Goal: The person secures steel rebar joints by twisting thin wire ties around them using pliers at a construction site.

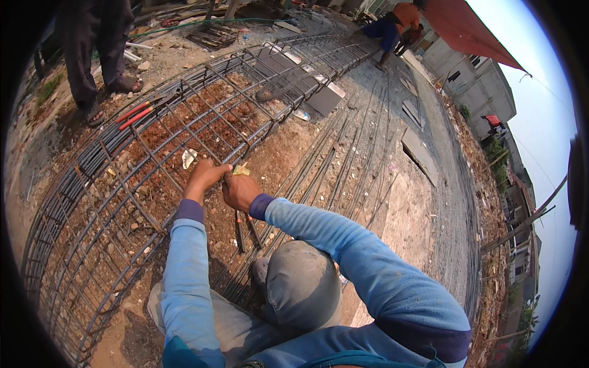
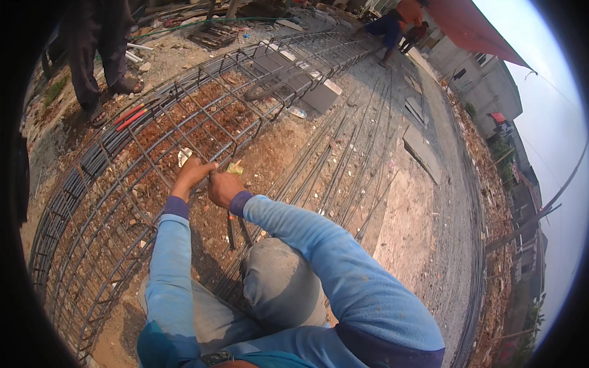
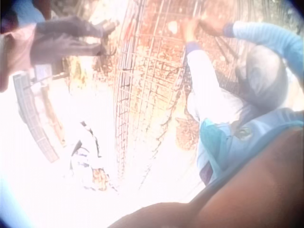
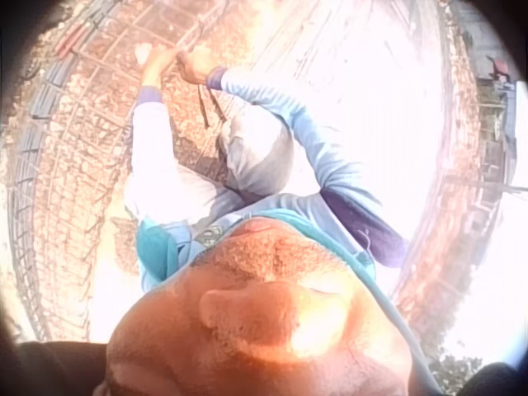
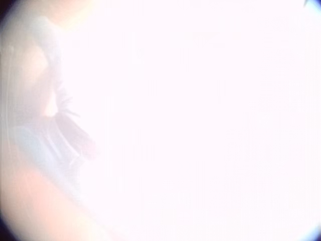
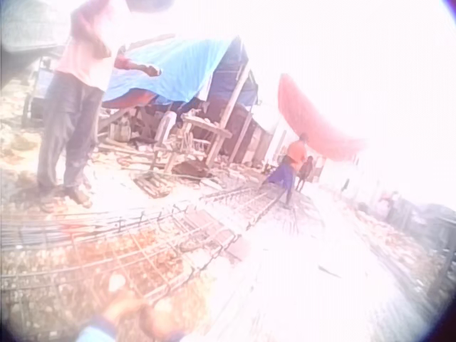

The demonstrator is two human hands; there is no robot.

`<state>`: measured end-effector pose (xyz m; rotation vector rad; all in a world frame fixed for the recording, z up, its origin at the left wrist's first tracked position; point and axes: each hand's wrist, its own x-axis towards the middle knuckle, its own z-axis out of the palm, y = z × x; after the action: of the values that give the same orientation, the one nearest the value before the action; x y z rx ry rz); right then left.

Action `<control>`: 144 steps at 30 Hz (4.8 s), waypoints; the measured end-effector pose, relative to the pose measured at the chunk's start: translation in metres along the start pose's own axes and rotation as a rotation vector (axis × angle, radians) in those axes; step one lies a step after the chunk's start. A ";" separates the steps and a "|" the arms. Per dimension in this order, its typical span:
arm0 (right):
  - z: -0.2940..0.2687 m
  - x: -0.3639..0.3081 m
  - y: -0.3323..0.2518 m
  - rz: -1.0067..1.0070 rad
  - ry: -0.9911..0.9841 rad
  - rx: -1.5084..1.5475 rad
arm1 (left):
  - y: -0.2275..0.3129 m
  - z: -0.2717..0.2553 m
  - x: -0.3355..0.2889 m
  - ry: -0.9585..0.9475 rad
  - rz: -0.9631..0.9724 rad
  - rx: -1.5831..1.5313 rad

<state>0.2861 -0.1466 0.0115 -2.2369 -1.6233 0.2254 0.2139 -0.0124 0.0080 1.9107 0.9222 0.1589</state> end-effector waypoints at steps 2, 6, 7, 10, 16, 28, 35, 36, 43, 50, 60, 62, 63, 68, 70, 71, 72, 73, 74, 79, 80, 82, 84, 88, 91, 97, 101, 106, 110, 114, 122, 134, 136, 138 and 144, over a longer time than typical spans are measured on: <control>0.000 0.002 0.001 -0.003 -0.020 -0.007 | -0.004 0.002 0.013 -0.036 -0.037 0.037; -0.018 0.004 -0.012 -0.019 -0.124 -0.150 | 0.006 -0.002 0.003 0.090 -0.067 -0.027; -0.018 0.002 -0.011 -0.040 -0.077 -0.161 | 0.007 -0.002 0.002 0.085 -0.051 -0.004; -0.028 0.005 -0.010 -0.119 -0.132 -0.253 | 0.002 -0.002 0.005 0.086 -0.071 0.026; -0.076 0.050 0.004 -0.408 -0.071 -0.279 | -0.012 -0.002 0.011 0.069 -0.004 0.035; 0.015 -0.021 0.051 0.130 0.247 0.388 | 0.023 -0.003 -0.007 0.100 -0.112 0.088; -0.016 -0.088 0.013 -0.064 -0.023 0.511 | -0.002 0.003 0.004 0.310 -0.128 0.042; 0.000 -0.093 0.022 0.029 -0.215 0.453 | 0.015 -0.008 0.000 0.100 -0.179 -0.048; 0.118 -0.095 0.074 0.523 -0.263 0.085 | -0.003 0.008 0.021 0.313 -0.066 -0.115; 0.148 -0.081 0.074 0.583 -0.288 -0.020 | -0.011 0.013 0.029 0.363 -0.029 -0.381; 0.007 -0.107 0.038 0.568 -0.641 0.893 | -0.002 -0.001 0.017 0.057 -0.057 -1.010; -0.031 -0.092 0.027 0.422 -0.661 0.750 | -0.010 0.008 0.026 0.122 -0.060 -0.960; -0.042 -0.082 0.030 0.362 -0.650 0.699 | -0.015 0.010 0.028 0.185 -0.070 -0.898; -0.091 -0.018 0.039 0.451 -0.785 0.572 | -0.014 0.018 0.035 0.237 -0.072 -0.816; -0.096 0.000 0.039 0.423 -0.855 0.374 | -0.011 0.017 0.030 0.199 -0.112 -0.717; -0.096 0.007 0.039 0.404 -0.883 0.345 | -0.011 0.017 0.030 0.202 -0.117 -0.721; -0.098 0.013 0.036 0.404 -0.889 0.342 | -0.012 0.018 0.030 0.224 -0.110 -0.700; -0.102 0.019 0.032 0.435 -0.910 0.309 | -0.013 0.018 0.030 0.245 -0.102 -0.678; -0.102 0.023 0.031 0.467 -0.930 0.279 | -0.013 0.015 0.026 0.232 -0.115 -0.669; -0.106 0.031 0.032 0.428 -0.945 0.261 | -0.010 0.014 0.023 0.199 -0.126 -0.668; -0.106 0.035 0.024 0.414 -0.915 0.143 | -0.012 0.009 0.022 0.187 -0.144 -0.632; -0.111 0.045 0.000 0.216 -0.873 -0.229 | -0.017 0.010 0.022 0.217 -0.143 -0.628; -0.126 0.058 -0.003 0.036 -0.839 -0.437 | -0.010 0.013 0.023 0.222 -0.119 -0.633; -0.142 0.081 -0.065 -0.379 -0.760 -1.005 | -0.013 0.012 0.030 0.213 -0.146 -0.707; -0.156 0.073 -0.076 -0.723 -0.520 -1.147 | -0.016 0.016 0.032 0.214 -0.087 -0.707; -0.168 0.104 -0.084 -1.025 -0.352 -1.222 | -0.018 0.023 0.039 0.286 -0.128 -0.747; -0.158 0.150 -0.082 -1.069 -0.576 -1.189 | -0.016 0.023 0.031 0.233 -0.072 -0.783; -0.168 0.131 -0.073 -0.777 -0.670 -1.110 | -0.017 0.017 0.028 0.284 0.004 -0.646; -0.170 0.066 -0.032 -0.108 -0.778 -0.563 | -0.009 -0.003 0.012 0.236 -0.119 -0.682; -0.156 0.042 -0.023 0.649 -0.985 -0.038 | -0.010 0.008 0.017 0.287 -0.124 -0.684; -0.154 0.087 -0.041 0.373 -1.095 -0.384 | -0.010 0.009 0.021 0.296 -0.103 -0.644; -0.149 0.078 -0.119 -0.023 -0.965 -1.353 | -0.011 0.002 0.013 0.328 -0.006 -0.652; -0.154 0.064 -0.104 -0.749 -0.471 -1.393 | -0.013 0.000 0.015 0.334 -0.025 -0.646; -0.164 0.065 -0.097 -0.860 -0.422 -1.371 | -0.010 -0.003 0.007 0.261 -0.042 -0.692; -0.175 0.111 -0.101 -0.828 -0.655 -1.209 | -0.005 0.006 0.011 0.312 -0.106 -0.611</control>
<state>0.2917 -0.0492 0.2204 -1.8692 -3.5754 -0.4134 0.2222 -0.0082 -0.0019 1.2863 1.0320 0.6159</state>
